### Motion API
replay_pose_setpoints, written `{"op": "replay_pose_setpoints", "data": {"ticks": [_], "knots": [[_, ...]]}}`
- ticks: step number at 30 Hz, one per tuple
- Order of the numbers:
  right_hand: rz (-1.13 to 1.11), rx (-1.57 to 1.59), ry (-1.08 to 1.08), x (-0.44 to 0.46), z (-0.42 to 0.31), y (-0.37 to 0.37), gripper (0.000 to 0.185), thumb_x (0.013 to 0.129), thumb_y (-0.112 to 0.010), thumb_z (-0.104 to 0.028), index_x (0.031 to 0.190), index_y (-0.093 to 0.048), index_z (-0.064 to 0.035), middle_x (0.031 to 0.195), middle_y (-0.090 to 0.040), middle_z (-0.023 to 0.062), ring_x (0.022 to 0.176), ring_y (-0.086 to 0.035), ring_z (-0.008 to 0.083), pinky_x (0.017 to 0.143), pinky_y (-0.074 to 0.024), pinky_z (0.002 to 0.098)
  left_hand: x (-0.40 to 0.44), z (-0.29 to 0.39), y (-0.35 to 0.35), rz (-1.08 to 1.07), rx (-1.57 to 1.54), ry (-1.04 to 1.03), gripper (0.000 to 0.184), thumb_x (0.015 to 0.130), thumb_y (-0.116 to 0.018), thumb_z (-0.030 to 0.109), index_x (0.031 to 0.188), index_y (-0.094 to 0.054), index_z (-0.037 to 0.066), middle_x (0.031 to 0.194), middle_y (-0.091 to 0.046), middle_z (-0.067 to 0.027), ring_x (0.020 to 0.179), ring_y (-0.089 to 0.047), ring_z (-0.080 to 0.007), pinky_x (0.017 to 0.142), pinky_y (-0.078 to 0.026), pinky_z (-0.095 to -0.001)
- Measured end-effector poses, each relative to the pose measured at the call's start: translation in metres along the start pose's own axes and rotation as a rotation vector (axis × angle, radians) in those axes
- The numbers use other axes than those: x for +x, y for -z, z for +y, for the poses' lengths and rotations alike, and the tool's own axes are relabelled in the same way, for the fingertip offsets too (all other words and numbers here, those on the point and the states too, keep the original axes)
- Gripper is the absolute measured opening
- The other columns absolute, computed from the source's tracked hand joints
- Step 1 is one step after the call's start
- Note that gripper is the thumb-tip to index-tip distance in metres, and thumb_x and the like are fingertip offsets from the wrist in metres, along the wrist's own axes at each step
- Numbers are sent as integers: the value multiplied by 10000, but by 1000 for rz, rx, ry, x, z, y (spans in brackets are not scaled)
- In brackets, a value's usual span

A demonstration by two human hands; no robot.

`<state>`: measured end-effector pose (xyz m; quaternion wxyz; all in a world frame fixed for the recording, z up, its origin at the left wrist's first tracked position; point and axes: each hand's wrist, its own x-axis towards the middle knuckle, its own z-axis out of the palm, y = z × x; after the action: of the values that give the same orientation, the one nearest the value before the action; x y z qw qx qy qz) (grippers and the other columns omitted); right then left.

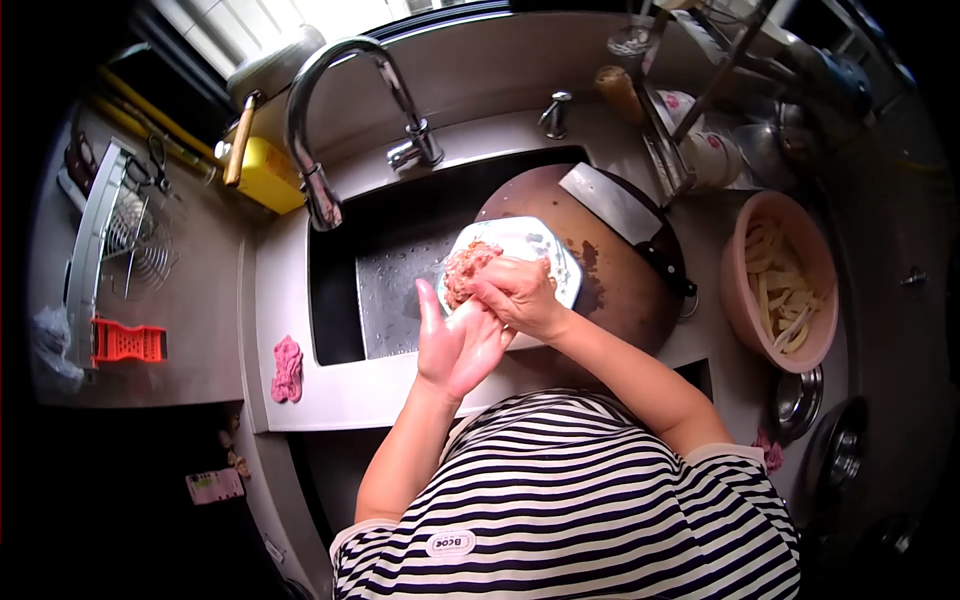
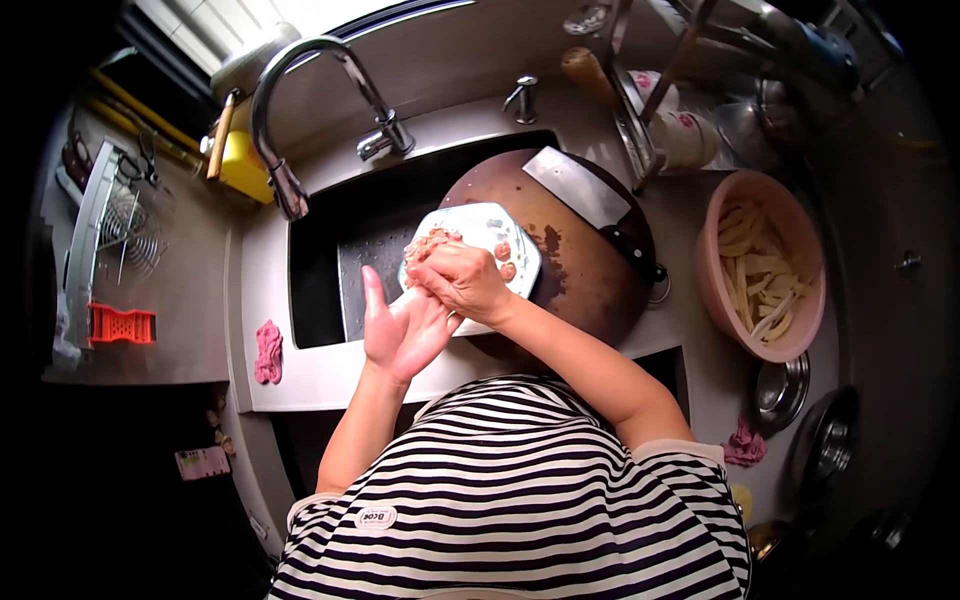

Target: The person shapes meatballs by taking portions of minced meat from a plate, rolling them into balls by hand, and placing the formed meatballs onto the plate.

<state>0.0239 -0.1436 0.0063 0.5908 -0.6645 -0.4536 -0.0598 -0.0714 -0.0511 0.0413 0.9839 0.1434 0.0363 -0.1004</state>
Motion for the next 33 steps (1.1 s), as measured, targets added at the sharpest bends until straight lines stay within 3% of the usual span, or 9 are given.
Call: {"op": "replay_pose_setpoints", "data": {"ticks": [2, 6, 7, 8, 10, 17, 22, 27, 33], "knots": [[-17, -3, -103, -1, 3, 0, 145, 818, -631, -179, 716, -660, -79, 697, -630, 74, 622, -607, 223, 581, -480, 313, -1, -4, 2, 44, -60, 27, 973, 795, -294, 760, 1409, -176, 15, 1453, -253, -116, 1357, -214, -229, 1128, -121, -365], [32, -144, 27, -1, 8, -6, 203, 801, -629, -262, 742, -634, -67, 756, -645, 62, 690, -612, 235, 607, -484, 326, 0, -1, 5, 32, -82, 12, 920, 806, -340, 731, 1388, -232, 27, 1426, -309, -112, 1329, -264, -227, 1119, -150, -370], [36, -152, -5, -2, 2, -10, 248, 799, -620, -295, 815, -640, -48, 836, -651, 92, 791, -618, 279, 695, -487, 367, 1, 0, -5, 175, -74, -59, 899, 819, -340, 714, 1382, -247, 19, 1422, -315, -114, 1326, -271, -243, 1116, -163, -386], [78, -272, 149, -6, 1, -16, 322, 823, -584, -320, 926, -636, -19, 936, -641, 141, 950, -589, 338, 833, -455, 421, 2, 3, -6, 223, -124, -108, 897, 834, -320, 701, 1389, -234, 1, 1435, -293, -138, 1333, -264, -266, 1119, -156, -400], [-34, -205, 52, -14, -18, -26, 483, 917, -453, -355, 1175, -520, 48, 1180, -546, 208, 1190, -454, 372, 1020, -318, 468, 10, 7, -3, 149, -21, -96, 900, 849, -302, 685, 1398, -207, -21, 1452, -255, -171, 1351, -233, -285, 1124, -137, -405], [19, -64, 29, -4, -31, -36, 574, 934, -405, -403, 1283, -427, 52, 1290, -455, 228, 1258, -370, 396, 1061, -243, 493, 30, 9, 27, -125, 311, -200, 781, 898, -272, 610, 1433, -158, 53, 1492, -154, -154, 1382, -146, -290, 1128, -110, -434], [8, -184, -58, 14, -16, -18, 590, 922, -372, -451, 1263, -458, 22, 1315, -444, 216, 1300, -310, 383, 1068, -178, 539, 19, -4, -24, 191, 153, -245, 639, 940, -256, 524, 1444, -168, 140, 1504, -144, -91, 1382, -145, -281, 1126, -124, -447], [-138, -70, 106, -13, -59, -44, 846, 879, -267, -632, 1353, -297, 68, 1381, -334, 243, 1321, -255, 399, 1090, -155, 505, 5, 5, -10, 123, 108, -189, 592, 954, -259, 483, 1445, -164, 165, 1503, -149, -76, 1377, -159, -276, 1126, -130, -447], [-195, -109, -33, 8, -21, -41, 792, 875, -334, -606, 1385, -284, -1, 1424, -293, 213, 1354, -189, 380, 1086, -112, 530, -4, -8, 3, 42, 54, -173, 541, 972, -262, 432, 1448, -160, 195, 1502, -155, -59, 1372, -175, -270, 1125, -138, -446]]}}
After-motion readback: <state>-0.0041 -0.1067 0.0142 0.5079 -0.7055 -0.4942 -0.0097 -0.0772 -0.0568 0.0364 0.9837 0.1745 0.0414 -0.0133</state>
